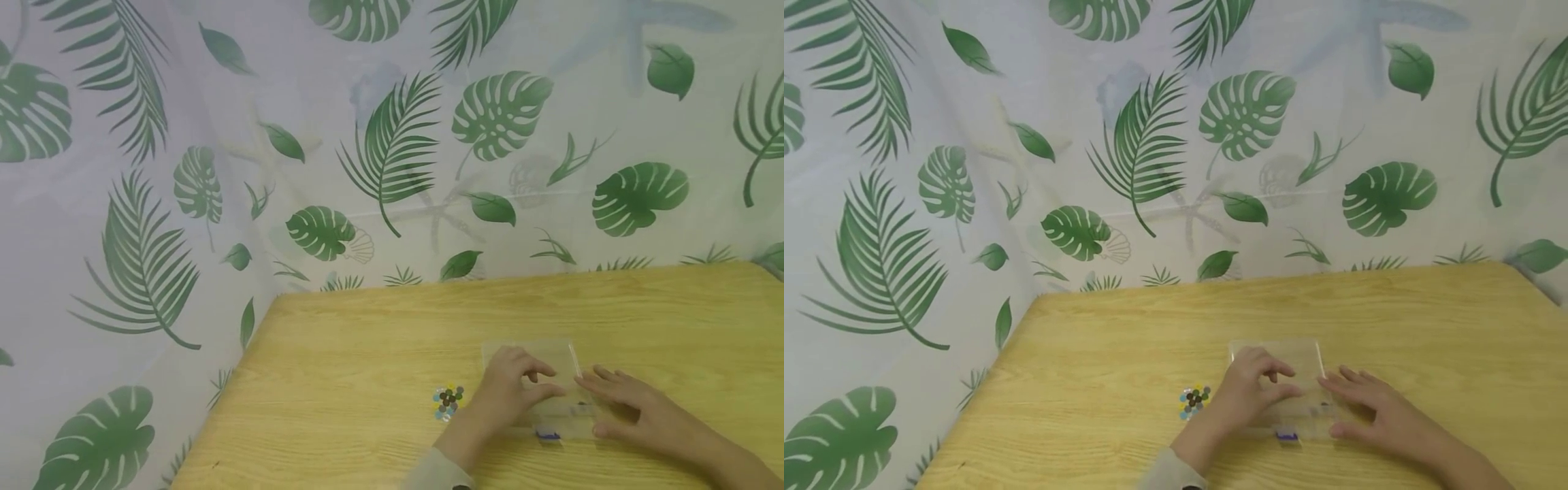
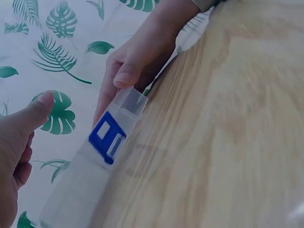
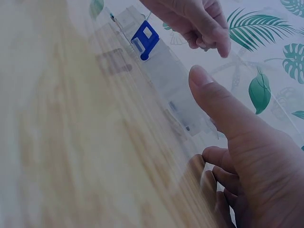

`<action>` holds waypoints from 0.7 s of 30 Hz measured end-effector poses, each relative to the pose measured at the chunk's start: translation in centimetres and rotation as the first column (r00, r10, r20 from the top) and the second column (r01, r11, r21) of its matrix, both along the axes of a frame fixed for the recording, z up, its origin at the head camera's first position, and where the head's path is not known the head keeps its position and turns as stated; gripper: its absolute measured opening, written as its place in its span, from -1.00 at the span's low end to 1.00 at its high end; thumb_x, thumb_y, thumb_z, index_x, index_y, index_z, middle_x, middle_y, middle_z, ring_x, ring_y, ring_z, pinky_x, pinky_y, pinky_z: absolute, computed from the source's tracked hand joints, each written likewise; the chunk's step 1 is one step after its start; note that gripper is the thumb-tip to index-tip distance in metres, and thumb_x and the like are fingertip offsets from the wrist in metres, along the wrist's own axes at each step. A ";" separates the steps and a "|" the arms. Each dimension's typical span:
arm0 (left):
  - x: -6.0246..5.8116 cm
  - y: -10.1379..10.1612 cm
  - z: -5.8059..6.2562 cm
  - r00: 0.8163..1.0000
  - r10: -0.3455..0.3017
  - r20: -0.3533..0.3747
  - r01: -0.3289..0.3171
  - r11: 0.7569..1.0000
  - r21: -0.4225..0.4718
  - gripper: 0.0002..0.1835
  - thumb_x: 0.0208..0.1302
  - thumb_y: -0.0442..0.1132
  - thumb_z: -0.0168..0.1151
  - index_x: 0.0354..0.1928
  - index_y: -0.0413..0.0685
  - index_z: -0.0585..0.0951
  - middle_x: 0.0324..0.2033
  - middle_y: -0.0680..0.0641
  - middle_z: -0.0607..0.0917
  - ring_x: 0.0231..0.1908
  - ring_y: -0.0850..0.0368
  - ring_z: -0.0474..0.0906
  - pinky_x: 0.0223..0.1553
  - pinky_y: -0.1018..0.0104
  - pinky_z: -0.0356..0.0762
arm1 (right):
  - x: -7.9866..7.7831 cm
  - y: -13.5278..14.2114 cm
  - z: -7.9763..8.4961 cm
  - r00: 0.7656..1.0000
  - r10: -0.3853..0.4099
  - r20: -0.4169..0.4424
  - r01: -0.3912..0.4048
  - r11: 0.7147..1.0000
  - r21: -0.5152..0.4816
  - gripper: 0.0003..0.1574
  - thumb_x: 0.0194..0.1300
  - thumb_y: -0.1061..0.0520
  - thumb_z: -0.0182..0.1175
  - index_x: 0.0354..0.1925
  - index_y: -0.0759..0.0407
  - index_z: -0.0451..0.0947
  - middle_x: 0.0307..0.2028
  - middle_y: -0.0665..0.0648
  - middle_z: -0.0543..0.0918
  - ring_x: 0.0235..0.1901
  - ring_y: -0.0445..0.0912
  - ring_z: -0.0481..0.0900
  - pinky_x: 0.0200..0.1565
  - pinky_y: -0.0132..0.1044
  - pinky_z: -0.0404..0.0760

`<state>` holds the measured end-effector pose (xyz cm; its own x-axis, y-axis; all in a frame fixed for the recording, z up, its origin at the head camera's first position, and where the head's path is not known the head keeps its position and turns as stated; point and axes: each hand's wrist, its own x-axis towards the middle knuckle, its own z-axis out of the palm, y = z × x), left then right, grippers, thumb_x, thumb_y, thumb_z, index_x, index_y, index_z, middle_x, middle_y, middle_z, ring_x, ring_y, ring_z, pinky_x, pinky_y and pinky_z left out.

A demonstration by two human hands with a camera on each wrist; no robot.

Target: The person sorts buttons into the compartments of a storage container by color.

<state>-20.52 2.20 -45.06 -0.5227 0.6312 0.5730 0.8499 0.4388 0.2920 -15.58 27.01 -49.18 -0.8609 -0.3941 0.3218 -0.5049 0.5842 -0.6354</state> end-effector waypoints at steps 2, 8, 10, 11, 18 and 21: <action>0.0 -0.5 0.0 1.000 -0.010 -0.001 0.010 1.000 0.014 -0.68 -0.02 -0.06 0.43 -0.22 -0.03 0.68 -0.48 0.14 0.53 -0.34 0.33 0.30 -0.13 0.75 0.17 | 0.0 0.0 0.0 1.000 0.002 -0.001 -0.002 1.000 -0.003 -0.20 0.07 0.13 0.37 0.29 -0.07 0.38 0.23 0.48 0.33 0.17 0.58 0.14 0.03 0.55 0.00; -0.3 -2.2 -0.8 0.997 -0.066 0.036 0.062 0.993 0.097 -0.70 -0.05 -0.18 0.46 -0.25 -0.12 0.66 -0.46 0.05 0.55 -0.33 0.23 0.36 -0.11 0.67 0.26 | 0.0 0.0 -0.2 1.000 0.004 0.000 -0.004 1.000 -0.007 -0.21 0.09 0.14 0.36 0.30 -0.06 0.37 0.30 0.19 0.29 0.19 0.54 0.13 0.17 0.45 -0.04; -0.3 -2.9 -1.2 0.995 -0.089 0.039 0.083 0.988 0.127 -0.71 -0.06 -0.22 0.47 -0.26 -0.14 0.65 -0.45 0.04 0.56 -0.32 0.25 0.36 0.00 0.56 0.34 | 0.1 0.0 -0.3 1.000 0.001 -0.008 -0.001 1.000 0.007 -0.22 0.11 0.13 0.35 0.30 -0.07 0.36 0.31 0.12 0.28 0.29 0.38 0.10 0.29 0.29 -0.07; -0.4 -3.2 -1.3 0.996 -0.091 0.028 0.086 0.988 0.128 -0.71 -0.06 -0.21 0.46 -0.25 -0.13 0.65 -0.44 0.05 0.55 -0.32 0.27 0.35 0.01 0.53 0.37 | 0.1 0.1 -0.4 1.000 -0.001 -0.017 0.001 1.000 0.016 -0.22 0.11 0.13 0.35 0.30 -0.08 0.36 0.31 0.12 0.28 0.35 0.24 0.06 0.37 0.10 -0.11; -0.2 -5.7 -1.5 0.988 -0.110 0.104 0.093 0.983 0.157 -0.70 -0.04 -0.25 0.44 -0.21 -0.13 0.64 -0.44 0.08 0.51 -0.29 0.28 0.34 -0.14 0.51 0.43 | 0.2 0.3 -0.6 1.000 -0.008 -0.027 0.008 1.000 0.026 -0.20 0.14 0.12 0.33 0.33 -0.07 0.32 0.33 0.02 0.23 0.27 -0.56 -0.18 0.29 -0.41 -0.30; -0.2 -6.7 -1.4 0.977 -0.121 0.176 0.091 0.982 0.167 -0.69 -0.04 -0.28 0.44 -0.19 -0.15 0.63 -0.44 0.04 0.50 -0.26 0.24 0.32 -0.15 0.48 0.44 | 0.2 0.3 -0.5 0.999 -0.016 -0.029 0.016 0.999 0.029 -0.19 0.13 0.11 0.34 0.33 -0.07 0.32 0.34 0.00 0.21 0.27 -0.55 -0.18 0.28 -0.43 -0.31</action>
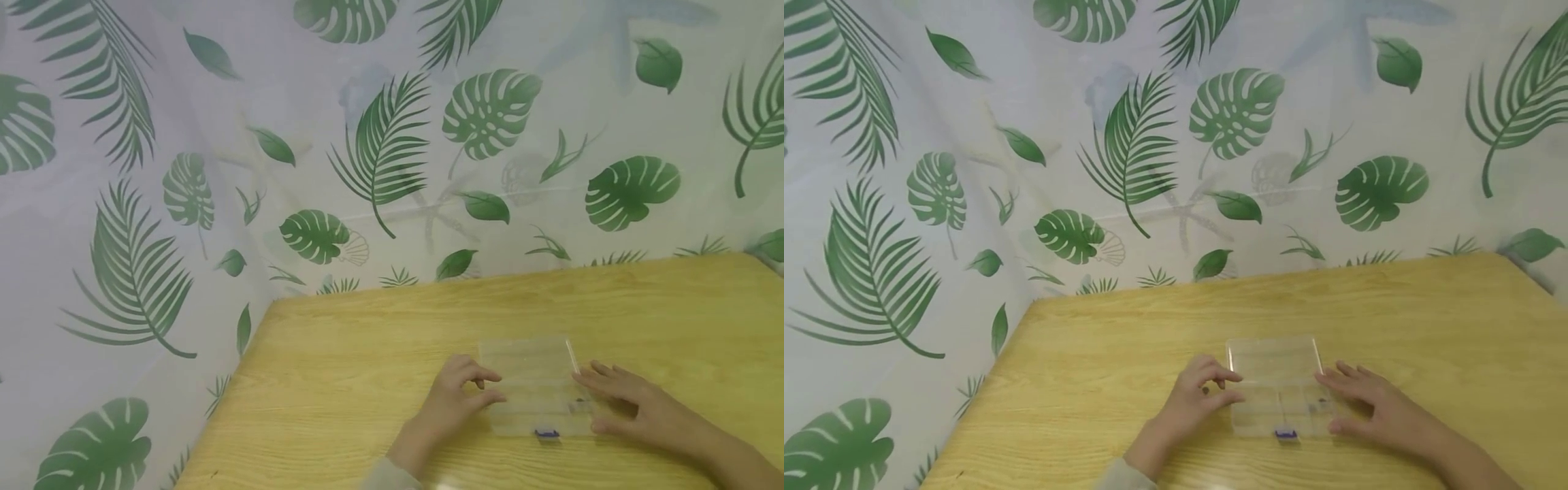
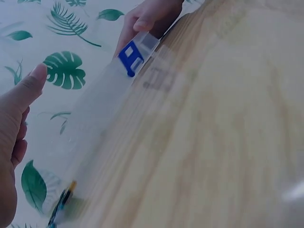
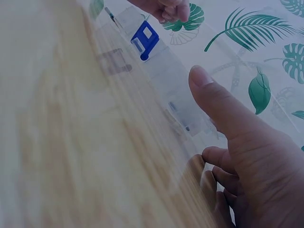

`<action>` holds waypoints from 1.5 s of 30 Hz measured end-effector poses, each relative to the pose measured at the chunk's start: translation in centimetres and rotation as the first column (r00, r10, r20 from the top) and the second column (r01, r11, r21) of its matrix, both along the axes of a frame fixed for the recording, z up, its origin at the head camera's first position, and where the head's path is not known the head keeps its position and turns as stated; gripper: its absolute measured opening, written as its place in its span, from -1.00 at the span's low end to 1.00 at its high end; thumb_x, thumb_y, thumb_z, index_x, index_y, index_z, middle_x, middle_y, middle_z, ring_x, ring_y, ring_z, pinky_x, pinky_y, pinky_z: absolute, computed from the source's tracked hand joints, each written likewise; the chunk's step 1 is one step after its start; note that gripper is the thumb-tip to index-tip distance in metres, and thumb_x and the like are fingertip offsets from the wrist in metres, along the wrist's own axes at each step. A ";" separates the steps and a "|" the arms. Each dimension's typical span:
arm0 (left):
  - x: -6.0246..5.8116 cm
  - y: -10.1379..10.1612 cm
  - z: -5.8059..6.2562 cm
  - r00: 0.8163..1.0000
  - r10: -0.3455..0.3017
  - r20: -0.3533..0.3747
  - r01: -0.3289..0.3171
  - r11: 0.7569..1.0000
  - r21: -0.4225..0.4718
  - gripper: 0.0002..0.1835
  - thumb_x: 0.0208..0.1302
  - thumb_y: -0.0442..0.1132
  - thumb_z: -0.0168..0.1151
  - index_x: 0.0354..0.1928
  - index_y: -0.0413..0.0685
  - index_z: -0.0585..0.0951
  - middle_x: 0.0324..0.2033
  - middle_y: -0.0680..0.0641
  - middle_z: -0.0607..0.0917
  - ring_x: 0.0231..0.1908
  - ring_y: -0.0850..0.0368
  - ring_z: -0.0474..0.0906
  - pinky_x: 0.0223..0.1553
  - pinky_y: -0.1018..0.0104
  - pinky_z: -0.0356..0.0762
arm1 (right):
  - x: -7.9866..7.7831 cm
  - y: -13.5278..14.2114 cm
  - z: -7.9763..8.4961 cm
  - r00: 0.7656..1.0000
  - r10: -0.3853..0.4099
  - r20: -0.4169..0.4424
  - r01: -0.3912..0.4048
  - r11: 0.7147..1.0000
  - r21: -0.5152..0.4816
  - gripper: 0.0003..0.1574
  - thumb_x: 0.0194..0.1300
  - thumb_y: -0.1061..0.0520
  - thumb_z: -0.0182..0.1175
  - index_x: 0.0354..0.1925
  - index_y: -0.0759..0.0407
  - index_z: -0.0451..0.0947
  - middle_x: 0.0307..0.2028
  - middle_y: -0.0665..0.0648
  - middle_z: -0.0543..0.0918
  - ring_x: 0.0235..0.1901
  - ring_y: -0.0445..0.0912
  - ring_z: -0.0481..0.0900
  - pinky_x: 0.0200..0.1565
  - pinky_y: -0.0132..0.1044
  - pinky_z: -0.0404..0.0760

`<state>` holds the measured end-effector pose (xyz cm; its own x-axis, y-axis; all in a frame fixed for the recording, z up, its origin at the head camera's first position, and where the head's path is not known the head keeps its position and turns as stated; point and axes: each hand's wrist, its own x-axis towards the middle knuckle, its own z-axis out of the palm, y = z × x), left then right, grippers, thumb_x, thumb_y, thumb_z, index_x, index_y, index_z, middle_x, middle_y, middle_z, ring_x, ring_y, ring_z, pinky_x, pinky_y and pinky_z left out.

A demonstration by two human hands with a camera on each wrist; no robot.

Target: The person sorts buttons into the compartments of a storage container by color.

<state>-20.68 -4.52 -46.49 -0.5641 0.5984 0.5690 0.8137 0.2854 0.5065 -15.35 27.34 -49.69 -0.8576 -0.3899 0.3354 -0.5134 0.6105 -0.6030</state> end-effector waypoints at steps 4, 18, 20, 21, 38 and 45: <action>-0.4 -1.3 -0.2 0.997 0.019 0.075 -0.019 1.000 0.000 -0.72 -0.02 -0.29 0.43 -0.21 -0.13 0.64 -0.45 0.04 0.49 -0.26 0.24 0.32 -0.22 0.45 0.46 | 0.0 0.0 0.2 1.000 -0.001 -0.017 0.001 1.000 0.006 -0.18 0.10 0.10 0.36 0.32 -0.07 0.33 0.34 -0.06 0.19 0.27 -0.58 -0.18 0.27 -0.48 -0.27; -1.1 -6.0 -0.8 0.981 0.096 0.170 -0.080 0.992 -0.095 -0.66 0.09 -0.21 0.35 -0.07 -0.13 0.65 -0.38 0.13 0.47 -0.20 0.30 0.31 -0.07 0.46 0.40 | -0.2 0.1 0.4 0.999 0.022 -0.026 -0.022 0.999 0.024 -0.18 0.11 0.11 0.36 0.32 -0.05 0.33 0.33 -0.09 0.21 0.27 -0.61 -0.19 0.17 -0.72 -0.27; -1.2 -6.4 -0.9 0.985 0.098 0.143 -0.082 0.990 -0.111 -0.65 0.09 -0.18 0.35 -0.05 -0.13 0.65 -0.38 0.13 0.47 -0.20 0.29 0.31 -0.09 0.47 0.41 | -0.2 0.1 0.4 1.000 0.017 -0.018 -0.017 1.000 0.021 -0.18 0.11 0.11 0.35 0.33 -0.06 0.33 0.33 -0.09 0.21 0.26 -0.61 -0.19 0.16 -0.71 -0.28; -1.2 -6.7 -0.9 0.987 0.098 0.130 -0.083 0.990 -0.115 -0.65 0.10 -0.18 0.34 -0.05 -0.14 0.65 -0.38 0.13 0.48 -0.20 0.28 0.32 -0.09 0.47 0.41 | -0.2 0.1 0.4 1.000 0.016 -0.017 -0.015 1.000 0.023 -0.18 0.11 0.11 0.35 0.33 -0.07 0.32 0.33 -0.09 0.20 0.26 -0.61 -0.19 0.16 -0.71 -0.28; -0.5 -9.2 -1.4 0.993 0.075 0.094 -0.042 0.949 -0.314 -0.67 0.17 0.01 0.27 -0.07 0.05 0.69 -0.35 0.21 0.40 -0.25 0.35 0.17 -0.20 0.56 0.26 | -0.2 0.1 0.6 0.999 0.016 -0.032 -0.015 0.999 0.046 -0.18 0.09 0.10 0.36 0.32 -0.07 0.34 0.32 -0.14 0.20 0.27 -0.63 -0.19 0.14 -0.78 -0.26; -0.5 -9.4 -1.5 0.998 0.035 0.057 -0.010 0.919 -0.394 -0.66 0.15 0.08 0.27 -0.08 0.14 0.69 -0.37 0.25 0.43 -0.29 0.38 0.18 -0.21 0.62 0.21 | -0.2 0.1 0.5 1.000 0.009 0.002 -0.009 0.999 0.038 -0.18 0.12 0.09 0.35 0.33 -0.09 0.31 0.34 -0.13 0.20 0.26 -0.61 -0.20 0.13 -0.75 -0.28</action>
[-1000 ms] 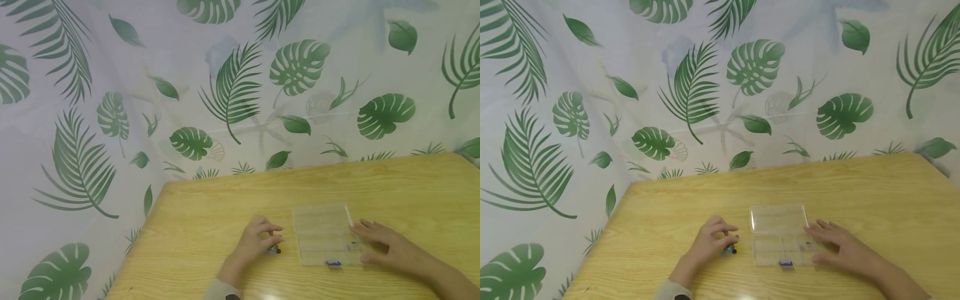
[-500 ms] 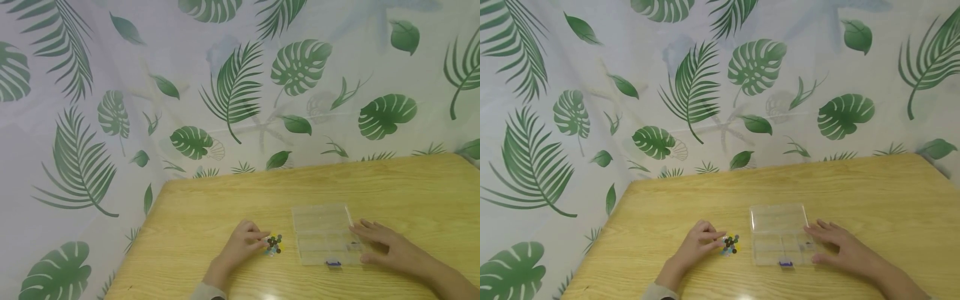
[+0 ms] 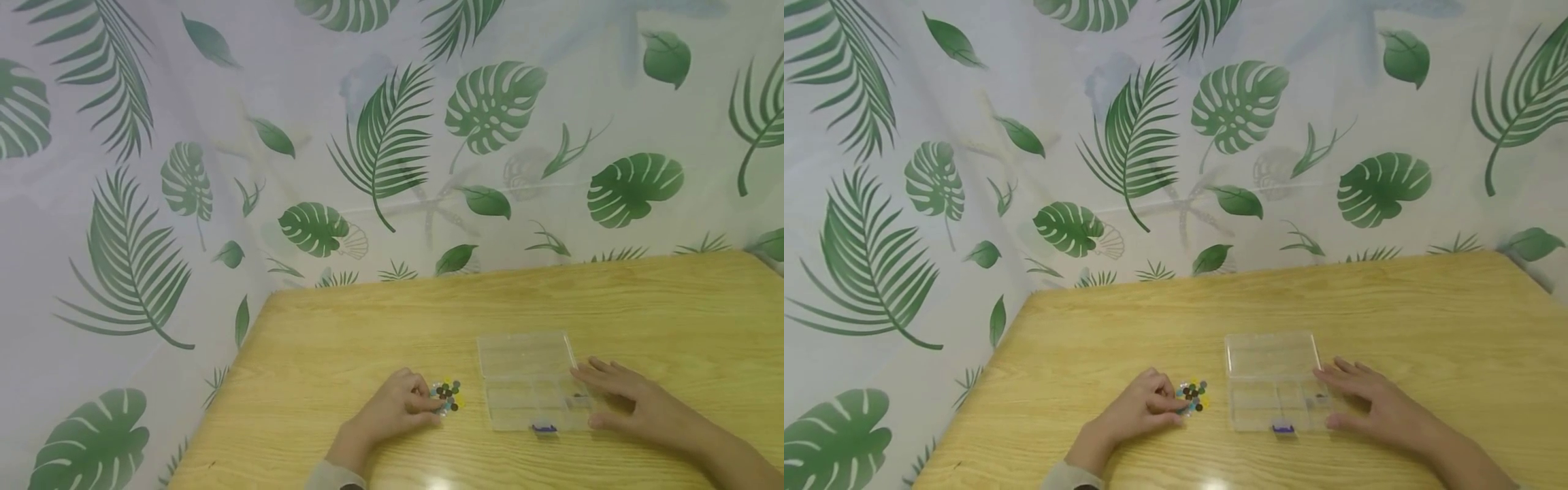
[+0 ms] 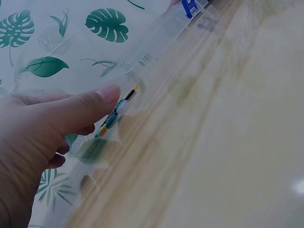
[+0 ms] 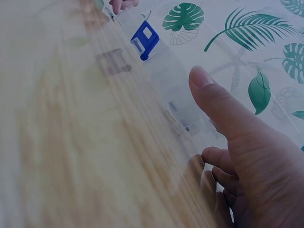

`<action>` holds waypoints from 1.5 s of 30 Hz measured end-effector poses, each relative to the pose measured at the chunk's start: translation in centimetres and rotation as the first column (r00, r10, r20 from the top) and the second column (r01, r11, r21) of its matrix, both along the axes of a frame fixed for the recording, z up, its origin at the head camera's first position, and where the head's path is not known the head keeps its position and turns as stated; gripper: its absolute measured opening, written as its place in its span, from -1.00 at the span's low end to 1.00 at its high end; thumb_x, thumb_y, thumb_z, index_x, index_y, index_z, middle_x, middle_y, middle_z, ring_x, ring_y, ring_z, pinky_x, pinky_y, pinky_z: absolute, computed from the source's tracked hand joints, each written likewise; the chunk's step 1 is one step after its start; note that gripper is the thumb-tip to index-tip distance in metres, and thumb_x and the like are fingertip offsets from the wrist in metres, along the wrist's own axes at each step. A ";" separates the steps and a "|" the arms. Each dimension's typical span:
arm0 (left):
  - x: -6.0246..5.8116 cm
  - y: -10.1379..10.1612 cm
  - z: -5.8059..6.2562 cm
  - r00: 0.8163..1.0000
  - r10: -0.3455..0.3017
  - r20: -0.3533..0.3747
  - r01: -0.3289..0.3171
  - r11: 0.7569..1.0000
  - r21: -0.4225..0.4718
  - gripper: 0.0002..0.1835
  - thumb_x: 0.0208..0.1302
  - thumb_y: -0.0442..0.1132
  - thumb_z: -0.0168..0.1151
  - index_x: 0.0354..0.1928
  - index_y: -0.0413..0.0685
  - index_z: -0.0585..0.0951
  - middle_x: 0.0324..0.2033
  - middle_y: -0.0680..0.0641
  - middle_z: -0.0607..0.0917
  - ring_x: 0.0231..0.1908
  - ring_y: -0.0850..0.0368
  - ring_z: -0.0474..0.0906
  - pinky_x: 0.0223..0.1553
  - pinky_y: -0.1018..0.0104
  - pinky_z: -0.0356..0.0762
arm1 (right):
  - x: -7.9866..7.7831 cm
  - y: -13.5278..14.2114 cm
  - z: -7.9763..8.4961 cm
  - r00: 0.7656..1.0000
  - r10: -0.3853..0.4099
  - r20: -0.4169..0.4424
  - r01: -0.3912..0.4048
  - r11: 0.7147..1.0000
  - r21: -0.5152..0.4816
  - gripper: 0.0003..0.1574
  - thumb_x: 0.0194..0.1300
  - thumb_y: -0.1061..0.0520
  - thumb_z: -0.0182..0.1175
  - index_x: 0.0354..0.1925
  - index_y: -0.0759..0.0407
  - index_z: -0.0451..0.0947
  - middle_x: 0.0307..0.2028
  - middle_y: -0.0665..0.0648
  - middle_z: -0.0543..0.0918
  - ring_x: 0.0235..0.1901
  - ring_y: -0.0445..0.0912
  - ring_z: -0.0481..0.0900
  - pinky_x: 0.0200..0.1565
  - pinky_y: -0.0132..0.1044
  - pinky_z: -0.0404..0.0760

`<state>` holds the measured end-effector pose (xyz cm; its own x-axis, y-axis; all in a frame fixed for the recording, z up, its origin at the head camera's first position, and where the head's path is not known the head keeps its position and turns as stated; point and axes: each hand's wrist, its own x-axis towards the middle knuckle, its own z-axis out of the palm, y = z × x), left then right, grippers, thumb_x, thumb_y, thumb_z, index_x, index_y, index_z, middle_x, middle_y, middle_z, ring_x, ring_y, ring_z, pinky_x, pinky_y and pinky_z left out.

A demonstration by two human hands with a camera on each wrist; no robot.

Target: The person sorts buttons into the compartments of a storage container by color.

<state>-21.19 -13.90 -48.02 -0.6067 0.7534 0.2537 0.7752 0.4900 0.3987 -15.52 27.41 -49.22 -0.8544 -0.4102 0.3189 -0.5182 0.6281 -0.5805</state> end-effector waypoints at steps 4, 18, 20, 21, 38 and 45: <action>0.1 0.0 0.1 0.998 -0.019 -0.052 0.018 1.000 -0.016 -0.69 0.14 0.07 0.28 -0.12 0.13 0.70 -0.40 0.23 0.44 -0.31 0.38 0.18 -0.22 0.63 0.19 | 0.0 0.0 -0.1 1.000 0.002 -0.006 -0.002 1.000 -0.006 -0.18 0.11 0.10 0.36 0.33 -0.08 0.32 0.34 -0.13 0.21 0.26 -0.62 -0.19 0.14 -0.76 -0.27; 0.1 0.2 0.1 0.963 -0.104 -0.248 0.101 0.995 -0.026 -0.73 0.10 0.05 0.31 -0.20 0.14 0.73 -0.46 0.23 0.51 -0.39 0.36 0.19 -0.27 0.63 0.16 | 0.1 -0.1 0.2 0.997 -0.001 0.079 0.005 0.998 -0.061 -0.20 0.13 0.09 0.34 0.32 -0.10 0.33 0.36 0.00 0.21 0.39 0.26 -0.04 0.23 0.40 -0.10; 0.2 0.2 0.1 0.962 -0.105 -0.253 0.104 0.994 -0.018 -0.74 0.10 0.04 0.33 -0.21 0.13 0.73 -0.47 0.23 0.53 -0.40 0.35 0.20 -0.27 0.62 0.16 | 0.1 -0.2 0.3 0.995 0.005 0.102 0.003 0.997 -0.075 -0.21 0.12 0.09 0.35 0.32 -0.10 0.34 0.36 0.10 0.22 0.25 0.55 0.03 0.05 0.54 -0.03; 0.3 0.2 0.1 0.962 -0.103 -0.255 0.103 0.995 -0.015 -0.75 0.09 0.03 0.34 -0.22 0.13 0.73 -0.47 0.23 0.53 -0.41 0.35 0.20 -0.27 0.61 0.16 | 0.1 -0.2 0.3 0.994 0.006 0.107 0.002 0.997 -0.078 -0.21 0.12 0.09 0.35 0.31 -0.10 0.34 0.36 0.13 0.23 0.24 0.57 0.03 0.04 0.55 -0.03; 0.9 0.1 0.1 0.925 -0.103 -0.367 0.115 0.993 0.013 -0.79 0.06 -0.04 0.39 -0.26 0.09 0.74 -0.51 0.22 0.58 -0.44 0.35 0.26 -0.29 0.58 0.21 | 0.2 -0.4 0.7 0.991 0.012 0.130 -0.002 0.997 -0.078 -0.21 0.12 0.09 0.35 0.31 -0.09 0.35 0.30 0.47 0.24 0.21 0.62 0.02 0.03 0.56 -0.05; 0.9 0.3 -0.1 0.936 -0.091 -0.341 0.107 0.994 0.029 -0.83 0.04 -0.02 0.40 -0.32 0.13 0.75 -0.52 0.23 0.57 -0.44 0.35 0.25 -0.29 0.59 0.19 | 0.2 -0.2 0.6 0.991 0.019 0.134 -0.008 0.996 -0.083 -0.21 0.14 0.10 0.33 0.32 -0.10 0.33 0.35 0.33 0.22 0.22 0.61 0.01 0.05 0.56 -0.08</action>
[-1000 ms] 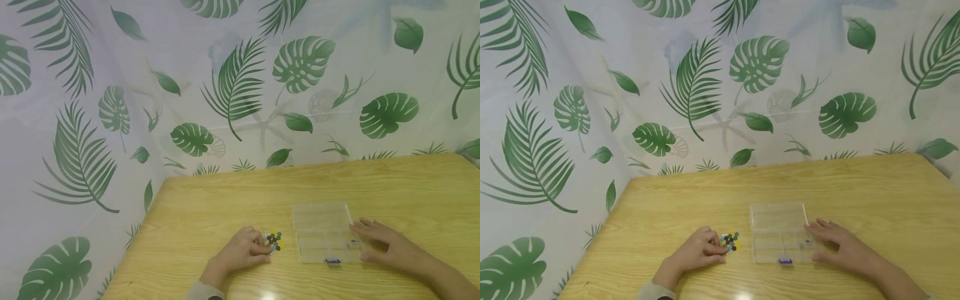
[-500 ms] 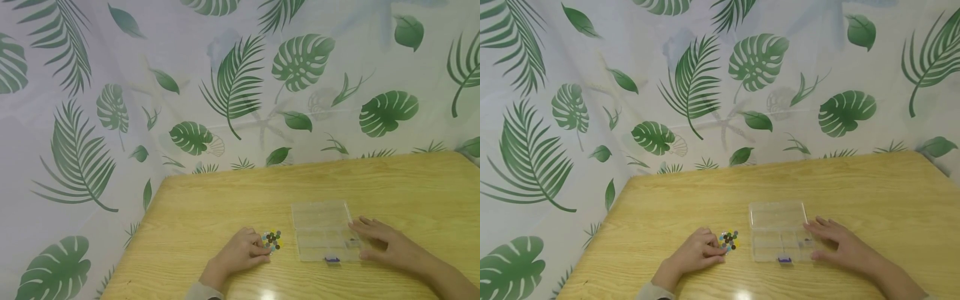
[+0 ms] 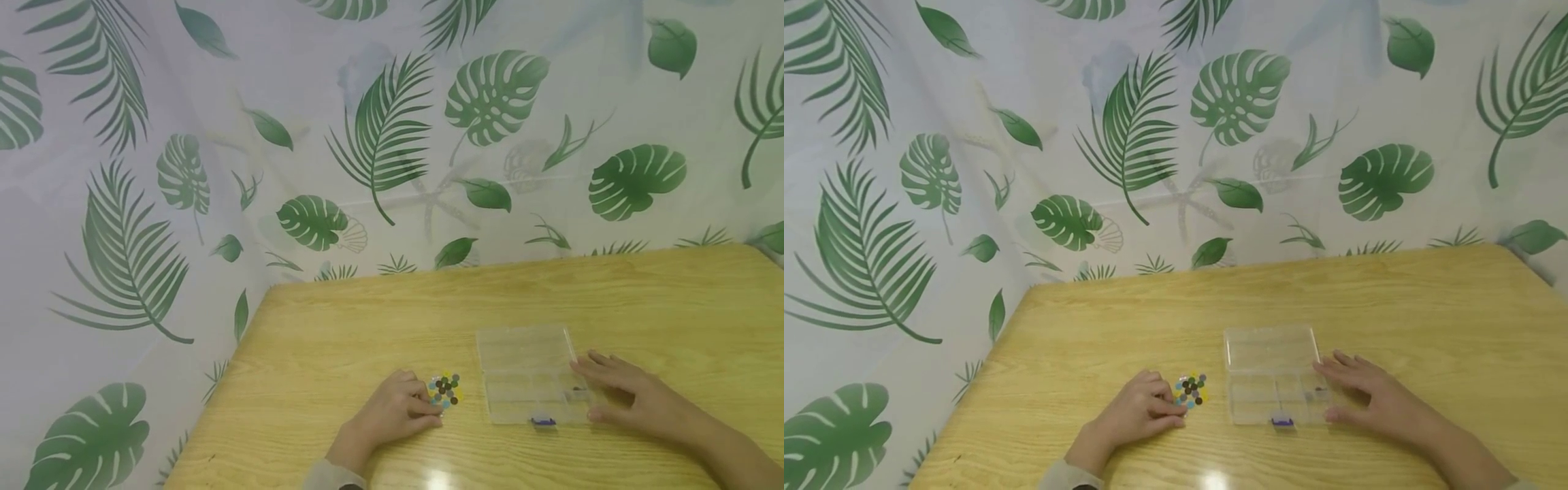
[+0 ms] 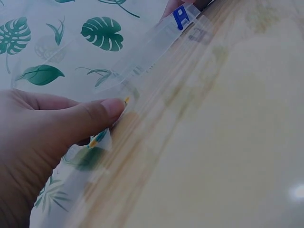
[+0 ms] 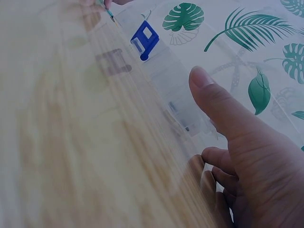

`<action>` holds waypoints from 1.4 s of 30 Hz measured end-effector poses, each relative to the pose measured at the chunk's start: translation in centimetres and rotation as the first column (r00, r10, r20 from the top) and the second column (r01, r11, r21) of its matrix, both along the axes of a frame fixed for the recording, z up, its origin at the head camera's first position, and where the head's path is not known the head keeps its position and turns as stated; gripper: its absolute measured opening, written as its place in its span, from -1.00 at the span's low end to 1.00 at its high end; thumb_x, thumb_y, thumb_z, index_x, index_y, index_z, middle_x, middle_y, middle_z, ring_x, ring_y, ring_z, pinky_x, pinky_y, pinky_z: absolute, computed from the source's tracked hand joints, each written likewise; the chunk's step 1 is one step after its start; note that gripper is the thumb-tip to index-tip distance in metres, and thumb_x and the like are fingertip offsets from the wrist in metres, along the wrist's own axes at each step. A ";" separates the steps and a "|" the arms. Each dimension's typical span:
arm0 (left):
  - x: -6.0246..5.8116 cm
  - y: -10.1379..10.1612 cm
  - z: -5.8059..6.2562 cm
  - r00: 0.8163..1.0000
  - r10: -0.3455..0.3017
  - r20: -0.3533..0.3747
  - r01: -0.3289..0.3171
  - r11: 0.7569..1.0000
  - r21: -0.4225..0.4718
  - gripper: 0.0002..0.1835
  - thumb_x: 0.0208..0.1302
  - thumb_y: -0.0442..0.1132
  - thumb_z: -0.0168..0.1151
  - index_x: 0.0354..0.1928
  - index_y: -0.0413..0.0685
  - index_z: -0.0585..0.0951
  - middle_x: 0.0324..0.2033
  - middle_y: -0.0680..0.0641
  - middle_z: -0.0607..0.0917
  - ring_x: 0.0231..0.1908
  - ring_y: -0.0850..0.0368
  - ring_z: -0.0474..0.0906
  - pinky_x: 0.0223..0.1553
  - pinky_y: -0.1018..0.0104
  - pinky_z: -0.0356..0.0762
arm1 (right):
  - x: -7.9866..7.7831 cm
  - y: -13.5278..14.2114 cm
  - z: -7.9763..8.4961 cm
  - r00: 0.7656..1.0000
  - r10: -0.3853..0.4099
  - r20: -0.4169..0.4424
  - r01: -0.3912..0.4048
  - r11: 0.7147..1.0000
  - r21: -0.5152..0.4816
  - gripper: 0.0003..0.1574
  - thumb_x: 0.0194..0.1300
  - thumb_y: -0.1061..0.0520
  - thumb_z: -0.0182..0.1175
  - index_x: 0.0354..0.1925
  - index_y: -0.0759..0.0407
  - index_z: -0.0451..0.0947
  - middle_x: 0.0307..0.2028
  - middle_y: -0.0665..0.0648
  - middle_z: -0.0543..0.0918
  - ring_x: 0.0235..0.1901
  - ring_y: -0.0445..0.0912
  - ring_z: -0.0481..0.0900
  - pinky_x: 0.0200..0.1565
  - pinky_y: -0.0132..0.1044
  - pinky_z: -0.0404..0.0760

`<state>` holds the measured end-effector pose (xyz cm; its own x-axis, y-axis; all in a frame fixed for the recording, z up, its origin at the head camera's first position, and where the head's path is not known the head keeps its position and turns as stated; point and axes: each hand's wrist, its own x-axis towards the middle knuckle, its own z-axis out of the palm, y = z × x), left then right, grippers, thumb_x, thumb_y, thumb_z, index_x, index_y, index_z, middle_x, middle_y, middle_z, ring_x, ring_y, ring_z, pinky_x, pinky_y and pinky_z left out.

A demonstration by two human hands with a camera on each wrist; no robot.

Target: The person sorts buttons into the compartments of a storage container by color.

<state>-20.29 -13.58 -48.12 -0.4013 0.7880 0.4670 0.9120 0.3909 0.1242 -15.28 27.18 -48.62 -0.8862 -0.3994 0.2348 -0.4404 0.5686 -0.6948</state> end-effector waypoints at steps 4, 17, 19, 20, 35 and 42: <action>-0.1 0.2 -0.1 1.000 0.014 0.023 -0.014 1.000 0.011 -0.83 0.03 0.00 0.39 -0.36 0.14 0.76 -0.52 0.22 0.57 -0.44 0.36 0.25 -0.29 0.63 0.18 | 0.0 0.1 -0.1 1.000 0.001 0.004 -0.001 1.000 0.003 -0.20 0.14 0.11 0.33 0.33 -0.10 0.32 0.37 0.23 0.20 0.22 0.60 0.01 0.05 0.56 -0.08; -0.1 0.4 -0.3 0.993 0.038 0.111 -0.044 0.997 0.057 -0.87 -0.01 -0.05 0.43 -0.41 0.11 0.76 -0.51 0.21 0.56 -0.43 0.36 0.27 -0.28 0.64 0.19 | 0.0 0.3 0.0 1.000 -0.001 0.006 0.001 1.000 0.003 -0.19 0.13 0.11 0.34 0.33 -0.10 0.31 0.36 0.07 0.17 0.22 0.61 0.01 0.02 0.56 -0.05; -0.1 0.4 -0.3 0.989 0.043 0.138 -0.051 0.997 0.053 -0.86 0.00 -0.05 0.43 -0.41 0.11 0.76 -0.50 0.20 0.57 -0.42 0.36 0.28 -0.28 0.65 0.18 | 0.0 0.3 -0.1 1.000 0.000 0.005 0.000 1.000 0.003 -0.19 0.13 0.11 0.34 0.34 -0.10 0.31 0.36 0.08 0.17 0.22 0.61 0.01 0.02 0.57 -0.05; -0.1 0.4 -0.3 0.988 0.043 0.150 -0.052 0.997 0.052 -0.86 0.00 -0.05 0.43 -0.40 0.10 0.76 -0.50 0.20 0.57 -0.42 0.36 0.28 -0.28 0.65 0.18 | 0.0 0.3 -0.1 1.000 0.000 0.004 0.000 1.000 0.005 -0.19 0.14 0.11 0.33 0.34 -0.11 0.31 0.36 0.09 0.18 0.22 0.61 0.01 0.03 0.56 -0.05; -0.1 0.4 -0.8 0.962 0.032 0.271 -0.055 0.995 0.078 -0.91 0.08 -0.13 0.41 -0.38 0.05 0.73 -0.50 0.19 0.53 -0.37 0.40 0.31 -0.29 0.68 0.31 | -0.2 0.1 0.0 0.999 -0.001 0.046 0.001 1.000 -0.005 -0.20 0.15 0.10 0.33 0.34 -0.08 0.30 0.35 0.35 0.20 0.25 0.57 0.00 0.06 0.54 -0.05; -0.1 0.3 -0.9 0.958 0.038 0.283 -0.063 0.995 0.077 -0.90 0.07 -0.15 0.42 -0.40 0.03 0.70 -0.48 0.18 0.54 -0.36 0.40 0.34 -0.29 0.68 0.32 | -0.2 0.2 -0.4 1.000 -0.001 0.016 0.001 1.000 0.012 -0.21 0.18 0.10 0.30 0.35 -0.11 0.28 0.38 0.14 0.19 0.40 -0.17 -0.15 0.21 0.42 -0.07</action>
<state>-20.37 -13.31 -49.07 -0.5643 0.7258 0.3935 0.8148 0.4126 0.4074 -15.43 27.37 -49.01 -0.8901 -0.4014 0.2160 -0.4289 0.5770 -0.6950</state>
